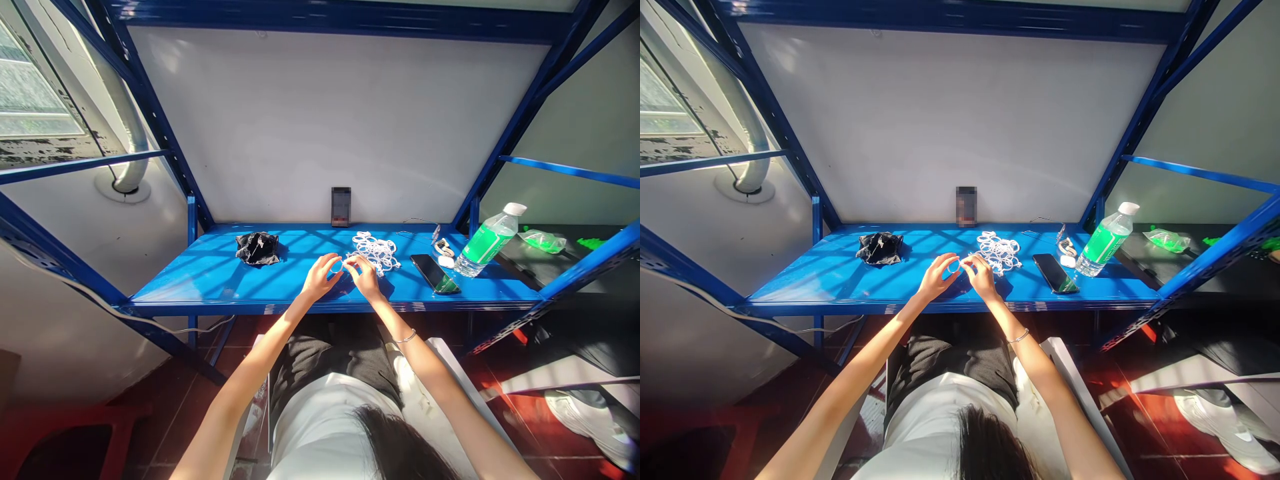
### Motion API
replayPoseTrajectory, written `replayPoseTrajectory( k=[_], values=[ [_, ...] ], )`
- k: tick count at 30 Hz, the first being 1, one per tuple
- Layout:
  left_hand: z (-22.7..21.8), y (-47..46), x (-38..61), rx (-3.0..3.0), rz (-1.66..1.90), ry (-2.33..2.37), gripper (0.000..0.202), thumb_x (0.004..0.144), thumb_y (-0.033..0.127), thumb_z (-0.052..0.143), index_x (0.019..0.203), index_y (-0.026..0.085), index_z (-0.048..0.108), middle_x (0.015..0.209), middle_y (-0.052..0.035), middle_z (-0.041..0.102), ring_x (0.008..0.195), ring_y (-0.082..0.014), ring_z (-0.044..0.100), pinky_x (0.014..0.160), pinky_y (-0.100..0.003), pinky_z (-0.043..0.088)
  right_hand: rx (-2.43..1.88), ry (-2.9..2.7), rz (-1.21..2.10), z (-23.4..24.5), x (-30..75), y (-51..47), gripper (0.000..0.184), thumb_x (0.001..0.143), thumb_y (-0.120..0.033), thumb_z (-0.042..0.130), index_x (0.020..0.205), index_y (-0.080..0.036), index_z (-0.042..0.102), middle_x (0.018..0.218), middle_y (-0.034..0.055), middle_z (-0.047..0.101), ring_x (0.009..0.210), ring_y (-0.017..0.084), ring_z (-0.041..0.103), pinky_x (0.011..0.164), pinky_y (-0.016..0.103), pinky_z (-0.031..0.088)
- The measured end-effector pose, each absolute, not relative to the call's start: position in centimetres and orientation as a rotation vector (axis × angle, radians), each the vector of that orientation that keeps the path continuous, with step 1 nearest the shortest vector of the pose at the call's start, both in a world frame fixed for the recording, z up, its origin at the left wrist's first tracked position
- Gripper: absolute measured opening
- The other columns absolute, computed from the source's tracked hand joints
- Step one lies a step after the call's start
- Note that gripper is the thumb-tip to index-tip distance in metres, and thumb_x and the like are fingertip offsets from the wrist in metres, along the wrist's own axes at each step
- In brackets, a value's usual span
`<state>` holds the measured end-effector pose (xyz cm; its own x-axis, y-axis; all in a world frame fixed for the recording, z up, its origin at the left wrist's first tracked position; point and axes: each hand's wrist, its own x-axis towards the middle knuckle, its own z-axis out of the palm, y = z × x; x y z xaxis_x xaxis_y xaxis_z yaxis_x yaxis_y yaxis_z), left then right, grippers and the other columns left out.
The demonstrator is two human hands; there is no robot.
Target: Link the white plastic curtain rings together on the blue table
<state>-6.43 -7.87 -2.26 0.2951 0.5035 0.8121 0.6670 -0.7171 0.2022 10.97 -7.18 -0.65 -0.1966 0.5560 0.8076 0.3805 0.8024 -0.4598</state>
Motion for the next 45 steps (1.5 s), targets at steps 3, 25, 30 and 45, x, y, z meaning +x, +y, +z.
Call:
replayPoseTrajectory(
  k=[3, 25, 30, 45],
  values=[
    [-2.34, -7.76, -6.40, -2.381, -1.370, -1.087, 0.030, 0.094, 0.032, 0.051, 0.122, 0.020, 0.053, 0.118, -0.0103, 0.063, 0.109, -0.0222, 0.060, 0.088, -0.037, 0.055, -0.710, -1.817, 0.192, -0.64, 10.95, -7.19, 0.018, 0.093, -0.034, 0.055, 0.088, -0.020, 0.066, 0.083, 0.0046, 0.066, 0.076, 0.019, 0.062, 0.069, 0.032, 0.051],
    [-2.03, -8.01, -6.33, -2.430, -1.312, -1.097, 0.032, 0.091, 0.046, 0.054, 0.112, 0.021, 0.059, 0.107, -0.0092, 0.064, 0.096, -0.0211, 0.063, 0.076, -0.033, 0.056, -0.733, -1.827, 0.220, -0.62, 10.98, -7.37, 0.020, 0.093, -0.034, 0.055, 0.081, -0.021, 0.064, 0.077, 0.0033, 0.064, 0.074, 0.018, 0.061, 0.070, 0.032, 0.050],
    [-2.11, -7.93, -6.39, -2.416, -1.406, -1.054, 0.023, 0.094, 0.038, 0.052, 0.108, 0.021, 0.061, 0.109, -0.0082, 0.065, 0.101, -0.0199, 0.063, 0.081, -0.033, 0.057, -0.717, -1.850, 0.183, -0.65, 10.90, -7.44, 0.020, 0.093, -0.033, 0.054, 0.078, -0.021, 0.062, 0.076, 0.0031, 0.064, 0.076, 0.019, 0.061, 0.073, 0.033, 0.050],
    [-2.23, -7.96, -6.47, -2.326, -1.415, -1.062, 0.020, 0.094, 0.033, 0.052, 0.101, 0.022, 0.067, 0.108, -0.0077, 0.067, 0.101, -0.0195, 0.063, 0.078, -0.033, 0.058, -0.678, -1.867, 0.230, -1.42, 10.90, -6.88, 0.021, 0.092, -0.033, 0.056, 0.077, -0.021, 0.064, 0.077, 0.0035, 0.065, 0.077, 0.019, 0.062, 0.074, 0.034, 0.051]
  ],
)
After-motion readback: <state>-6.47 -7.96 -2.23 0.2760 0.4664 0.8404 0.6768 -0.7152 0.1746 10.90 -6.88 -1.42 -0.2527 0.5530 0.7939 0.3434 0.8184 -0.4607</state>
